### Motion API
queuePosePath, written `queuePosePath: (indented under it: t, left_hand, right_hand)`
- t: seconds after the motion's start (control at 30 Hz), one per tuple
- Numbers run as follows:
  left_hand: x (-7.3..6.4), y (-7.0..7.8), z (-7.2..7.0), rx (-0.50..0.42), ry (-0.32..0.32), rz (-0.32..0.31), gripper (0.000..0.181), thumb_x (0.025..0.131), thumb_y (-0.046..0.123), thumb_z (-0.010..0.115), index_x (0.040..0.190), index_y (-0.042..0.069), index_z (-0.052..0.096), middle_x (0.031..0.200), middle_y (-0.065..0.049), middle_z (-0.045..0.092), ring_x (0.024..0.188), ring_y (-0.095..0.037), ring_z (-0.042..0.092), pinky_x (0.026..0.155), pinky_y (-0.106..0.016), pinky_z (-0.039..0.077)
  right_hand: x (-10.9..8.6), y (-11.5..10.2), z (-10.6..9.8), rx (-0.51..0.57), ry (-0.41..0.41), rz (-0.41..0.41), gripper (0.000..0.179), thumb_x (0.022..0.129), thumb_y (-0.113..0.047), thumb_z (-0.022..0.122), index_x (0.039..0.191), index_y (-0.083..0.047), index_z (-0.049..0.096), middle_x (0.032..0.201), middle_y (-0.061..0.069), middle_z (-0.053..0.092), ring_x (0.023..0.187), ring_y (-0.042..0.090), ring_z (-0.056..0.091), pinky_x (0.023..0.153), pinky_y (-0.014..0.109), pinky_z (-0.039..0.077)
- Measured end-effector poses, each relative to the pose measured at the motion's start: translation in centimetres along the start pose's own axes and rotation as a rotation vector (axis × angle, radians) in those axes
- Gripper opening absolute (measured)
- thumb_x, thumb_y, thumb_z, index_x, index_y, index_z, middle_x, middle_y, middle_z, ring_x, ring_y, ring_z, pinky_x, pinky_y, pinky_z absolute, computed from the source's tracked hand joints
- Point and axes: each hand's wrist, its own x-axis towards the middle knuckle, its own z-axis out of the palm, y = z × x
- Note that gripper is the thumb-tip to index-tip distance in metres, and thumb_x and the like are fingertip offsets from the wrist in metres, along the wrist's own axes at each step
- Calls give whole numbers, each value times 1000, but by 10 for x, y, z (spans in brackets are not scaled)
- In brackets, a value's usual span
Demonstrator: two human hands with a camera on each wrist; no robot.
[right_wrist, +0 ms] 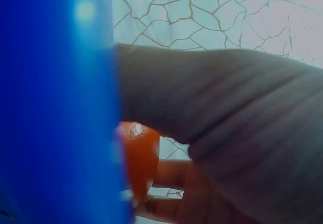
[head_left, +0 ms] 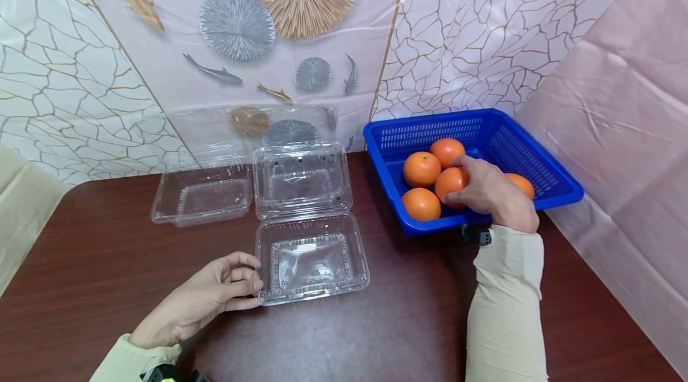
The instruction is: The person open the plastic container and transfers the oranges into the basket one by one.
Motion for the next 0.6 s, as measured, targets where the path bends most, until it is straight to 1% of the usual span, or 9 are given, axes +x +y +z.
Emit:
queuePosePath:
  t: [0.07,0.1,0.17,0.2,0.27,0.37,0.5,0.53,0.6]
  left_hand:
    - [0,0,0,3,3,1,31,100,5,62,125,4,44,97,1,62,94,-12,66,96,-36,63]
    - [0,0,0,4,4,2,31,99,5,62,125,4,44,97,1,62,94,-12,66,96,-36,63]
    - [-1,-1,0,5,6,2,32,99,4,62,125,3,44,97,1,62,94,-12,66,96,-36,63]
    - [-1,-1,0,4,5,2,31,99,4,62,125,4,44,97,1,62,94,-12,66,96,-36,63]
    - [-1,-1,0,2,4,0,31,100,5,62,125,4,45,98,1,62,94,-12,66,96,-36,63]
    - [1,-1,1,2,2,-1,31,100,5,62,126,4,44,98,1,62,94,-12,66,96,-36,63]
    - [2,0,1,16,6,2,33,100,5,62,127,2,43,99,0,62,94,-12,66,96,-37,63]
    - [2,0,1,24,9,2,34,100,6,62,127,1,43,99,0,62,94,-13,66,96,-38,63]
    - [2,1,1,45,25,-7,33,101,7,60,127,0,43,101,-2,59,95,-15,66,95,-39,63]
  right_hand:
    - [1,0,0,1,-13,-2,22,85,-19,64,99,-2,62,77,6,59,73,18,57,60,18,42]
    - [1,-1,-1,188,-15,78,25,84,-21,69,100,-2,63,79,6,61,75,20,57,61,20,43]
    - [3,-1,-3,244,-89,133,29,86,-24,71,103,-3,62,85,7,60,81,23,57,65,23,44]
    - [4,-1,-4,359,-107,212,33,85,-26,73,107,-4,62,90,8,60,85,25,56,67,25,44]
    - [6,-1,-6,427,-167,285,36,87,-30,74,108,-5,60,93,9,58,89,27,55,69,26,43]
    - [7,0,-9,415,-194,308,34,91,-37,70,98,-6,57,84,6,51,85,27,52,67,27,40]
    - [8,-1,-9,366,-159,281,35,93,-40,66,89,-8,55,78,4,48,77,26,52,62,29,39]
    - [9,-1,-9,346,-158,270,36,93,-40,66,93,-5,57,81,8,53,80,29,55,64,33,45]
    - [9,-2,-11,311,-166,259,44,95,-41,66,110,0,59,97,19,61,93,37,59,76,45,55]
